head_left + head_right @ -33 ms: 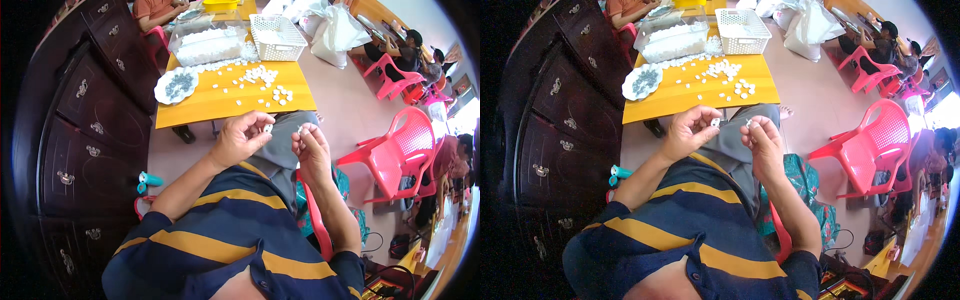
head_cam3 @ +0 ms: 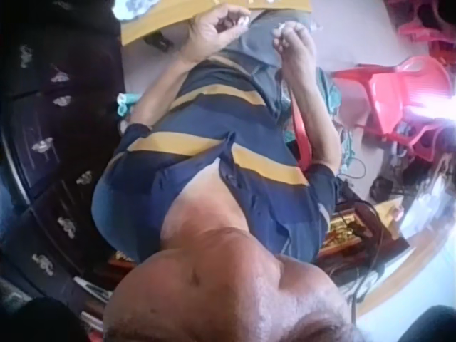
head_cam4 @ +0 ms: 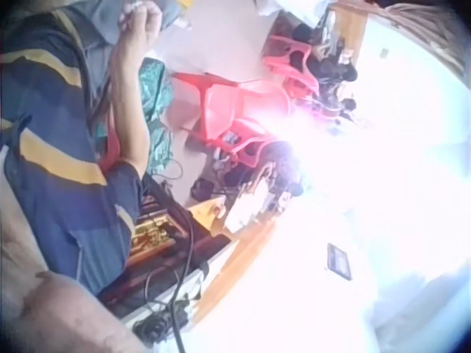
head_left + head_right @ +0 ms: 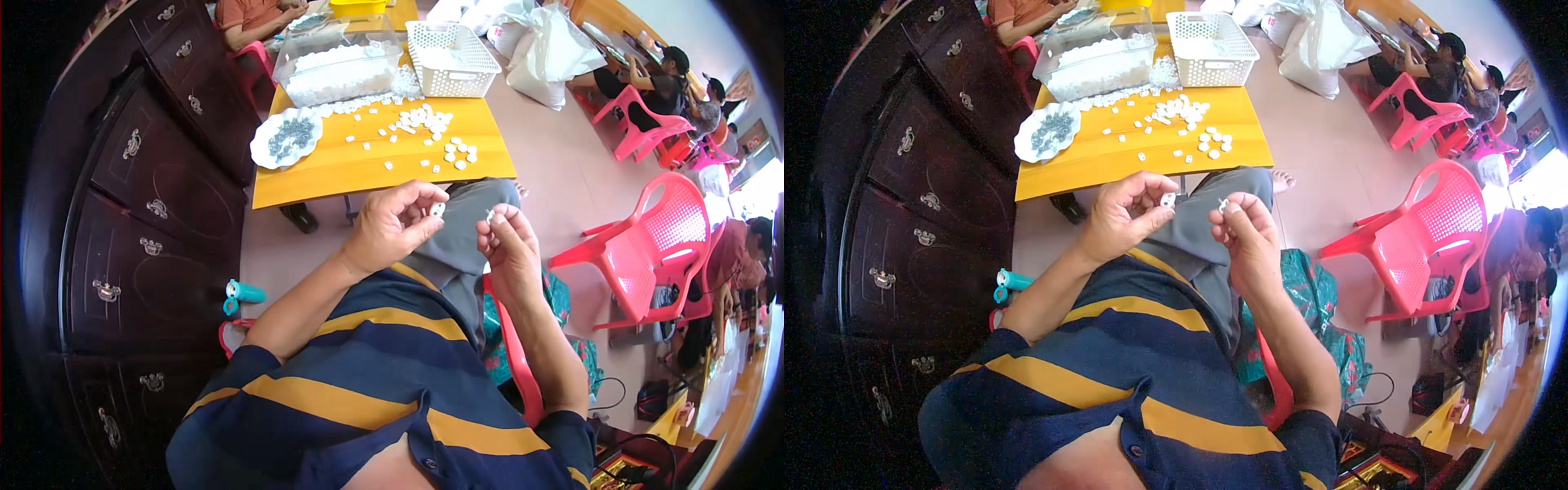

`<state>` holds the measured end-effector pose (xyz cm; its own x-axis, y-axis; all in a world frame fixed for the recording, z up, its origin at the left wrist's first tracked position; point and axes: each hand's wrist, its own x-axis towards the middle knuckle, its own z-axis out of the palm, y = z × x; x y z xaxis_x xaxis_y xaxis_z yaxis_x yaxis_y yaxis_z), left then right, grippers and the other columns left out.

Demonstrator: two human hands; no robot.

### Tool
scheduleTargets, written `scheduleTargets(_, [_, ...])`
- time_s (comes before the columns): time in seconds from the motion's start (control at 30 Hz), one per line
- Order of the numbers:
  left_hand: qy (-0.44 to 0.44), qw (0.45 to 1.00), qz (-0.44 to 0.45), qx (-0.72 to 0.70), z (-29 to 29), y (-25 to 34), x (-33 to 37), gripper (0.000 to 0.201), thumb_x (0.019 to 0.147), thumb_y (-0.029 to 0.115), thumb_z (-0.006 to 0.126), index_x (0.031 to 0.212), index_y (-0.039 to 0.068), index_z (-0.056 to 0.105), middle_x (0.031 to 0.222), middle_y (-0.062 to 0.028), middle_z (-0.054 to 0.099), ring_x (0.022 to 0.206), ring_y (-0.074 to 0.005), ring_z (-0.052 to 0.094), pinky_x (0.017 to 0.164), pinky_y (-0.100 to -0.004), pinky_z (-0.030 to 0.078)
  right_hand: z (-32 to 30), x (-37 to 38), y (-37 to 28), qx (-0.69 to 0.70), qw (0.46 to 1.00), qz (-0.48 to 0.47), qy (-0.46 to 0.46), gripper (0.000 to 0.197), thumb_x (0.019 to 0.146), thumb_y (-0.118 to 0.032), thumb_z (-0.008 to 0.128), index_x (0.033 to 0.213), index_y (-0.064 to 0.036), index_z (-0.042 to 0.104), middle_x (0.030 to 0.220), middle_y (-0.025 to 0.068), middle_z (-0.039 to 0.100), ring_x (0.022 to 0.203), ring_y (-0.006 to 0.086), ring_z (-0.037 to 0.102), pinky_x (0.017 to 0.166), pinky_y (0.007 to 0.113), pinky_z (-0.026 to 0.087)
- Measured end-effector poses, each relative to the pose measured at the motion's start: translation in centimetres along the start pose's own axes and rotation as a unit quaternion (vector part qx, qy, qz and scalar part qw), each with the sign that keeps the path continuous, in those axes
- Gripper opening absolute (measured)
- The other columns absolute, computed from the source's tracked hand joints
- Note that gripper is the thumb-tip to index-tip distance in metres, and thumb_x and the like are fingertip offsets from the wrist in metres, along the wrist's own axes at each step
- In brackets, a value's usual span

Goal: The person assembles small white plastic components by hand, picking pieces from a table and fitting them together.

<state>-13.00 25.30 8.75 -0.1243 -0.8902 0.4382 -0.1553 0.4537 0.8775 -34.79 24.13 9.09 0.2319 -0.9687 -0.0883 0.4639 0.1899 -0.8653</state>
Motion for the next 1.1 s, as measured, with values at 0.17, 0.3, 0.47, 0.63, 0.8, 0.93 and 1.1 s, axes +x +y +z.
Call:
scheduleTargets(0.17, [-0.007,1.000,-0.017,0.011,0.3,0.3,-0.9,0.028,0.084,-0.004,0.073,0.110,0.002,0.066,0.084,0.0030,0.064,0.068,-0.0010,0.056,0.062,-0.0180,0.046,-1.2,-1.5,0.4,-0.042,0.999,0.013,-0.021,0.011,0.099,-0.016,0.061,0.107,-0.0083,0.059,0.094,0.0005,0.064,0.083,0.0084,0.064,0.073,0.022,0.050])
scheduleTargets(0.3, [-0.019,0.999,-0.021,0.022,0.8,0.5,-1.3,0.030,0.082,-0.004,0.074,0.110,0.003,0.066,0.082,0.0034,0.064,0.068,-0.0017,0.056,0.061,-0.0183,0.046,-1.3,-1.4,0.5,-0.065,0.997,0.007,-0.051,0.011,0.100,-0.015,0.060,0.108,-0.0069,0.059,0.095,0.0004,0.065,0.085,0.0089,0.064,0.076,0.023,0.050])
scheduleTargets(0.47, [-0.024,0.999,-0.005,0.029,1.1,1.1,-1.4,0.030,0.080,-0.006,0.075,0.108,0.003,0.067,0.082,0.0016,0.064,0.067,-0.0033,0.056,0.059,-0.0198,0.046,-1.0,-1.7,0.8,-0.113,0.989,0.001,-0.099,0.011,0.101,-0.013,0.060,0.109,-0.0054,0.058,0.094,0.0009,0.065,0.087,0.0098,0.065,0.077,0.024,0.051])
scheduleTargets(0.63, [-0.025,0.994,0.054,0.094,1.5,1.9,-1.2,0.030,0.077,-0.007,0.075,0.103,0.004,0.067,0.080,-0.0013,0.061,0.064,-0.0065,0.055,0.057,-0.0221,0.045,-1.2,-1.7,0.8,-0.107,0.990,-0.006,-0.095,0.012,0.100,-0.012,0.060,0.109,-0.0049,0.057,0.094,0.0015,0.065,0.087,0.0102,0.065,0.078,0.024,0.052])
scheduleTargets(0.8, [-0.007,0.988,0.064,0.142,1.8,2.3,-1.0,0.026,0.077,-0.005,0.073,0.101,0.004,0.067,0.076,-0.0023,0.056,0.061,-0.0094,0.054,0.055,-0.0239,0.045,-1.5,-1.6,0.7,-0.103,0.991,-0.014,-0.090,0.012,0.100,-0.012,0.060,0.110,-0.0043,0.057,0.094,0.0021,0.065,0.088,0.0107,0.065,0.078,0.025,0.052])
scheduleTargets(0.93, [-0.013,0.987,0.062,0.147,1.9,2.3,-0.9,0.026,0.077,-0.004,0.072,0.101,0.004,0.067,0.076,-0.0024,0.056,0.062,-0.0093,0.054,0.055,-0.0238,0.045,-1.7,-1.5,0.7,-0.099,0.991,-0.016,-0.088,0.013,0.100,-0.012,0.060,0.110,-0.0042,0.057,0.094,0.0022,0.065,0.088,0.0112,0.066,0.077,0.026,0.052])
scheduleTargets(1.1, [-0.027,0.993,0.023,0.115,2.0,2.1,-0.8,0.024,0.081,-0.004,0.069,0.104,0.002,0.067,0.081,-0.0001,0.058,0.066,-0.0062,0.054,0.058,-0.0214,0.045,-2.2,-1.2,0.4,-0.106,0.991,-0.026,-0.080,0.013,0.100,-0.012,0.060,0.110,-0.0042,0.057,0.094,0.0019,0.064,0.088,0.0112,0.066,0.077,0.026,0.052])
